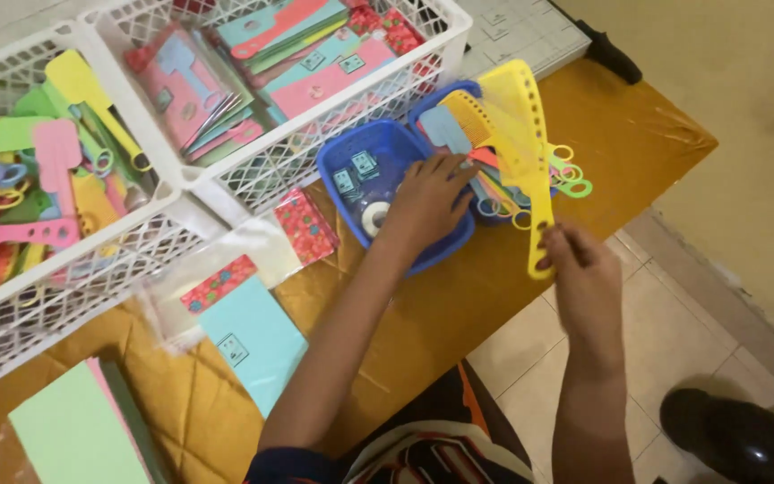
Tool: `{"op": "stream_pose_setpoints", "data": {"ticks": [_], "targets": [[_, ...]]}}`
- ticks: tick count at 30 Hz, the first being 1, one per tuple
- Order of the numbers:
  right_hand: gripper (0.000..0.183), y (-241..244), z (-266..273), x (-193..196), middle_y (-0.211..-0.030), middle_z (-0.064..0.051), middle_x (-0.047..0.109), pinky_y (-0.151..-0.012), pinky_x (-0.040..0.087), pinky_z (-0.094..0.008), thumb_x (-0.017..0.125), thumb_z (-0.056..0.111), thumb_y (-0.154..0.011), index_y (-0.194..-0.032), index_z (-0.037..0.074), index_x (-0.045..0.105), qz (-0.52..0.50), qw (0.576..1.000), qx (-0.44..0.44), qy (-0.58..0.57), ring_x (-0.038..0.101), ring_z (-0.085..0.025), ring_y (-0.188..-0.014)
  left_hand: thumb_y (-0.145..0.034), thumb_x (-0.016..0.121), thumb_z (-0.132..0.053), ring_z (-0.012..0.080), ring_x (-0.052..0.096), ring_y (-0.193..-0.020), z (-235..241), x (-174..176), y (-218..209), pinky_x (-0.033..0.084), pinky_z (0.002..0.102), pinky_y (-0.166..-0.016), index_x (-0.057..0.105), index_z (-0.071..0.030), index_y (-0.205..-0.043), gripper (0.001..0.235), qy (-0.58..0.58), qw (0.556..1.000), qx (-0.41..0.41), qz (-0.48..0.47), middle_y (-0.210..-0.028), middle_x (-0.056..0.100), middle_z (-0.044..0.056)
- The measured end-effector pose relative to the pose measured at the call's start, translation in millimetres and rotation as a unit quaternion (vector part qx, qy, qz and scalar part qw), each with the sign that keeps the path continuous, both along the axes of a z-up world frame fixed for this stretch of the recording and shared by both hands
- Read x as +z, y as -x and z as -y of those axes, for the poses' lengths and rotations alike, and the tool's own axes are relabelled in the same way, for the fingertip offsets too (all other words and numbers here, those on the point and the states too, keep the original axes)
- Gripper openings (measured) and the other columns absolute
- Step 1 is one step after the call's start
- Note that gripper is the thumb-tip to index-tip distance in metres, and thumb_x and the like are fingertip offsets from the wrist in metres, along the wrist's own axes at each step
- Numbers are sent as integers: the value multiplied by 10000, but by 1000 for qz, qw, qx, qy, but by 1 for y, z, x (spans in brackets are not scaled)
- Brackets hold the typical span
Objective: The person packages small paper cards and plastic toys into clear plastic bags, securing them with tape.
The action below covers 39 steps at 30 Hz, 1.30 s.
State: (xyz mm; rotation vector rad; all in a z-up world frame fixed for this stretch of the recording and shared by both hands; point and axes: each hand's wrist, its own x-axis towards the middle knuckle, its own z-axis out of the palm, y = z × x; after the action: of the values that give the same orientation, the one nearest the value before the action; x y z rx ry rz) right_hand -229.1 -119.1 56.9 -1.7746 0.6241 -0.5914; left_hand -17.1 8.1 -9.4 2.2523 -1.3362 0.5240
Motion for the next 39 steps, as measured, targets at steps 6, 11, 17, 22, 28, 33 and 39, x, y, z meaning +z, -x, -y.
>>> {"op": "stream_pose_setpoints", "data": {"ticks": [6,11,17,22,28,33,39], "targets": [[320,24,-56,-50,-1022,-170,690,-813,589,-422,662,163,-1008,-1269,-19,693,-52,981,132,-134,682,-249,-906,-966,635,-361,320,529,-1350,-102,28,62,472,494,-1012,689,-183,-1247,337,-9,993,79,-85,-1334,622,106],[315,36,-95,-75,-959,-182,756,-794,625,-449,689,117,-957,-1240,-14,737,-143,943,251,-166,724,-266,-869,-1000,637,-406,398,637,-1167,-227,29,133,510,488,-964,672,-68,-1263,430,70,936,305,-164,-1153,681,214],[341,30,-133,-64,-932,-218,801,-782,633,-455,696,142,-943,-1249,1,748,-223,893,367,-138,758,-277,-788,-812,756,-648,449,658,-1011,-276,-23,182,563,533,-844,576,61,-1254,854,17,757,615,-219,-1055,608,249],[393,31,-143,-54,-934,-205,788,-780,615,-425,698,180,-950,-1302,8,721,-249,890,367,-108,736,-261,-765,-701,915,-549,391,649,-925,-277,-23,183,543,486,-803,624,8,-1115,753,77,774,584,-230,-955,586,168],[424,44,-136,-42,-957,-199,824,-797,588,-427,694,271,-948,-1319,71,733,-300,880,364,-50,783,-276,-775,-915,765,-431,435,644,-1186,-292,5,182,514,530,-993,458,-89,-1195,538,218,668,529,-476,-1228,662,250],[334,59,-118,-44,-919,-111,845,-721,642,-332,711,193,-893,-1193,73,796,-330,893,305,-27,795,-233,-735,-893,707,-256,165,671,-1077,-298,27,182,548,310,-921,504,-99,-1180,384,516,551,405,-516,-1200,712,72],[288,72,-88,-39,-933,-117,832,-761,608,-364,712,177,-907,-1121,21,825,-386,871,305,-6,782,-238,-795,-936,682,-239,130,636,-1015,-295,19,179,555,292,-908,462,-120,-1160,335,619,527,384,-438,-1149,673,42]]}}
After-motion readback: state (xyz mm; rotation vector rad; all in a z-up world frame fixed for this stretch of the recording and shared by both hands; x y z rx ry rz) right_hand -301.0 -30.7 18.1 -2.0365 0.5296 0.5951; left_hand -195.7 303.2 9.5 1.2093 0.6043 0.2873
